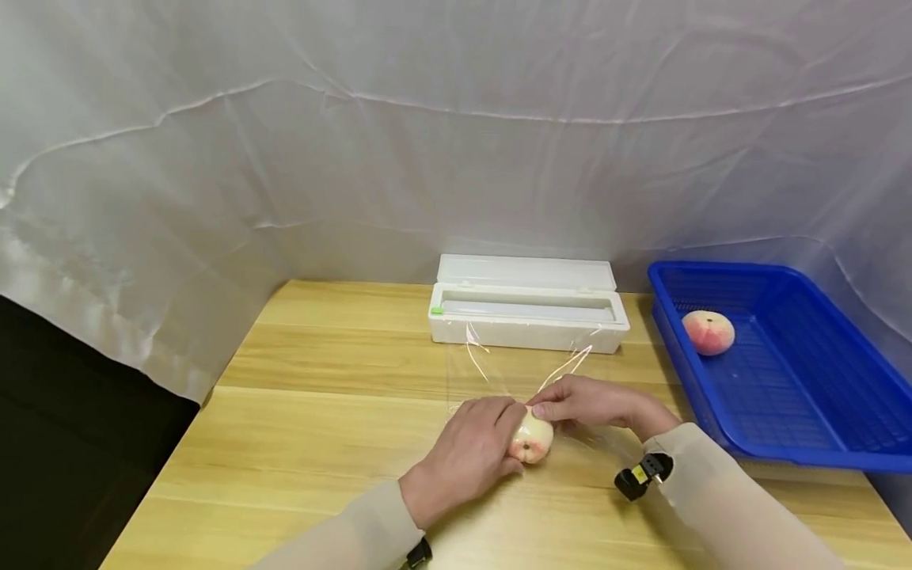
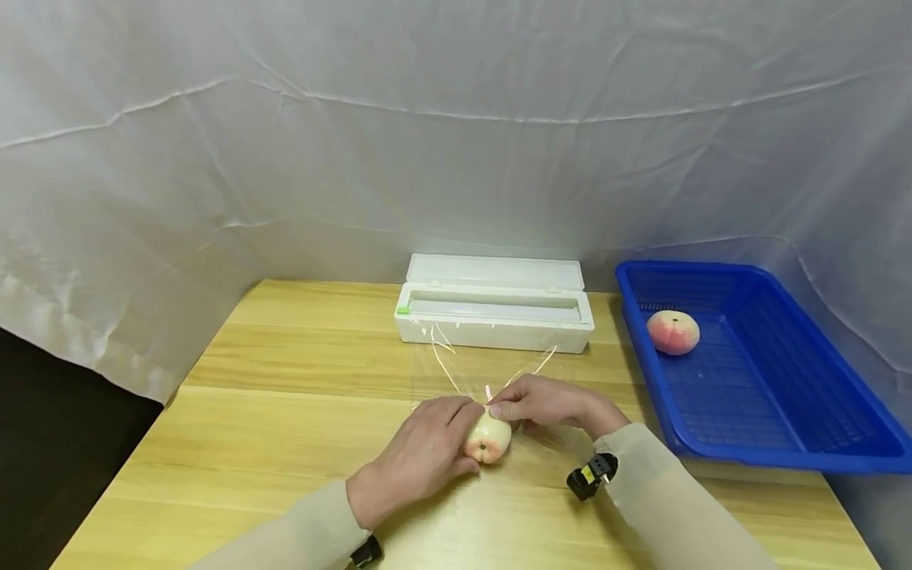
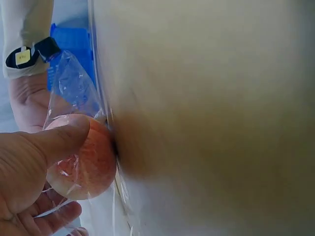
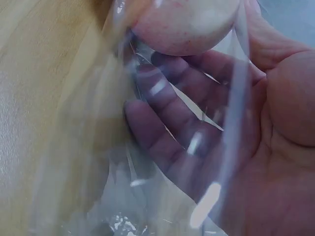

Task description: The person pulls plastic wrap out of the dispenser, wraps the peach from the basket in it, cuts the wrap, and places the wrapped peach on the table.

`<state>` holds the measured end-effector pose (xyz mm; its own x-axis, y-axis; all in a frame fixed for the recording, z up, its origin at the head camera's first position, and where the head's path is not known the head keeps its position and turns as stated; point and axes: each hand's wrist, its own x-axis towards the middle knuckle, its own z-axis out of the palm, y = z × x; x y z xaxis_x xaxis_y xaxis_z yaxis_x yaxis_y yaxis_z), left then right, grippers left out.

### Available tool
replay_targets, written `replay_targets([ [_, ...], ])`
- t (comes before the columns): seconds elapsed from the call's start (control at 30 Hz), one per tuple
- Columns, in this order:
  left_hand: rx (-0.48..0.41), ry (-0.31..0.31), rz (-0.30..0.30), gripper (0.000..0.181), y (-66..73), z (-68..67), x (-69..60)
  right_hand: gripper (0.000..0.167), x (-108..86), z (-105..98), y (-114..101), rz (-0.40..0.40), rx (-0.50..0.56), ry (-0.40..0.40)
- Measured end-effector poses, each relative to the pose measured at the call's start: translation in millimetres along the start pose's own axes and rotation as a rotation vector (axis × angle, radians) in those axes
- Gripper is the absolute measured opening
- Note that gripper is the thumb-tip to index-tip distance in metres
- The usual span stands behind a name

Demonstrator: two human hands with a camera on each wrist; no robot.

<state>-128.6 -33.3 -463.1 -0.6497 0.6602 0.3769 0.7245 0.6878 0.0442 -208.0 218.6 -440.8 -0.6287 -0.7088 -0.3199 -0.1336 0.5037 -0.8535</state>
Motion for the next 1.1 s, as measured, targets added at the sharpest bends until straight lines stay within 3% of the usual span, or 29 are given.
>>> replay_targets([
  [0.1, 0.008, -0.008, -0.007, 0.072, -1.6, -1.3, 3.7, 0.035, -3.5, 0, -5, 0.005, -0.16, 0.166],
  [0.23, -0.022, -0.036, -0.023, 0.067, -5.2, -5.3, 10.1, 0.03, -13.8, 13, -23, -0.036, -0.526, 0.575],
  [0.3, -0.051, -0.057, -0.023, 0.066, -7.2, -8.0, 14.1, 0.024, -20.5, 26, -32, -0.142, -0.672, 0.756],
  [0.37, -0.077, -0.085, -0.021, 0.065, -8.9, -10.7, 18.6, 0.024, -26.8, 42, -37, -0.304, -0.795, 0.854],
  [0.47, -0.099, -0.139, -0.025, 0.063, -11.9, -15.5, 26.6, 0.036, -33.0, 65, -38, -0.472, -0.986, 0.852],
  [0.53, -0.121, -0.187, -0.042, 0.06, -14.4, -18.2, 32.5, 0.049, -34.4, 76, -35, -0.469, -1.046, 0.803],
  [0.6, -0.162, -0.236, -0.064, 0.057, -18.0, -20.1, 38.3, 0.062, -33.9, 81, -30, -0.402, -1.036, 0.752],
  [0.7, -0.306, -0.312, -0.11, 0.054, -25.3, -20.0, 46.1, 0.084, -30.6, 81, -23, -0.272, -0.91, 0.713],
  [0.8, -0.507, -0.377, -0.149, 0.053, -36.1, -17.2, 51.6, 0.09, -24.8, 75, -18, -0.169, -0.785, 0.697],
  [0.97, -0.754, -0.478, -0.23, 0.056, -58.6, -13.5, 55.0, 0.07, -14.6, 58, -16, -0.077, -0.559, 0.635],
  [1.1, -0.879, -0.527, -0.313, 0.048, -72.7, -11.5, 57.2, 0.053, -7.9, 42, -15, -0.045, -0.409, 0.535],
])
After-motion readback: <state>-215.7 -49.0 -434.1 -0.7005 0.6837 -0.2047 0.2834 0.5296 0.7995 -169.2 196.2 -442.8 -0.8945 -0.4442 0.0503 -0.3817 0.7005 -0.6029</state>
